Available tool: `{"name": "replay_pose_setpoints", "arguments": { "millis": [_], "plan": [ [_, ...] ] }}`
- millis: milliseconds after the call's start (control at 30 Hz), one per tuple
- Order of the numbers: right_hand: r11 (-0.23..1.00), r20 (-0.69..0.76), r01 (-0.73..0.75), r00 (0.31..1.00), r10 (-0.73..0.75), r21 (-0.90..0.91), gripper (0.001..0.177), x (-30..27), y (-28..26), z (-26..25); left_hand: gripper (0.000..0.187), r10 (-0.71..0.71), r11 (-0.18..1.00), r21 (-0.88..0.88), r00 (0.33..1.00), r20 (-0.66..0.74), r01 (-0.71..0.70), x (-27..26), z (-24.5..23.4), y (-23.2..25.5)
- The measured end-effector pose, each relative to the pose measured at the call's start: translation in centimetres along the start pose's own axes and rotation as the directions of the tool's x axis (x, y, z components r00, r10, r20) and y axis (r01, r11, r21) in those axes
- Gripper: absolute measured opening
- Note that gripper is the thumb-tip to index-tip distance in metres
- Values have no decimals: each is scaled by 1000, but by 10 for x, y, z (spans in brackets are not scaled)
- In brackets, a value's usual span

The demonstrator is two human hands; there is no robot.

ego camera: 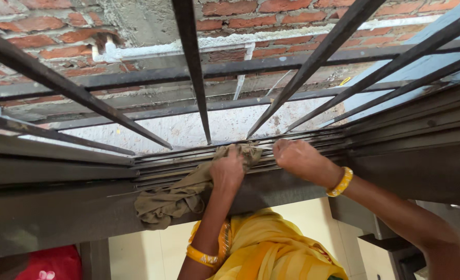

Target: The person cleans the metal window frame and bars using a cloth and a small orange tool. They repeatedly wipe the frame and use the tool to scrape or pick at the crevices between the metal bars and the frame.

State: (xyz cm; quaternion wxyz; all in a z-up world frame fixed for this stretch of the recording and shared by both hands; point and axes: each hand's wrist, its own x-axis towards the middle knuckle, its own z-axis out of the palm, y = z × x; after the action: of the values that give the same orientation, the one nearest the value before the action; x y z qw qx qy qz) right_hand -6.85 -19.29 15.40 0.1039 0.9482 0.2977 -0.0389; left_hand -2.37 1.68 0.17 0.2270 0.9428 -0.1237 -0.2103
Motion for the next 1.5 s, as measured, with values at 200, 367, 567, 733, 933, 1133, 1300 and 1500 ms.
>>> {"name": "replay_pose_setpoints", "arguments": {
  "millis": [200,367,567,733,933,1133,1300,1500],
  "plan": [
    [995,-54,23,998,-18,93,9,25,-10,37,56,116,979,198,945,-305,-56,-29,-2,-21],
    [987,-145,92,987,-72,130,3,27,-7,29,61,-19,989,146,999,46,13,-10,-15,-1],
    [990,-78,59,996,-49,129,3,29,-10,16,69,-69,985,166,992,108,51,-3,-19,9],
    [986,-94,101,992,-89,133,4,30,-11,20,67,-6,989,151,1000,10,4,-7,-5,4],
    [947,-278,236,945,-171,220,7,24,-3,28,64,160,965,233,974,-164,-119,8,25,0],
    [889,-261,252,952,-158,383,21,5,18,12,60,310,931,293,892,-329,-215,19,52,12],
    [999,-16,51,999,-51,14,7,6,11,-1,62,287,949,216,911,-297,-229,17,48,11],
    [999,-21,-12,1000,12,-43,7,13,-6,21,72,119,993,31,984,-130,-116,12,25,15]
  ]
}}
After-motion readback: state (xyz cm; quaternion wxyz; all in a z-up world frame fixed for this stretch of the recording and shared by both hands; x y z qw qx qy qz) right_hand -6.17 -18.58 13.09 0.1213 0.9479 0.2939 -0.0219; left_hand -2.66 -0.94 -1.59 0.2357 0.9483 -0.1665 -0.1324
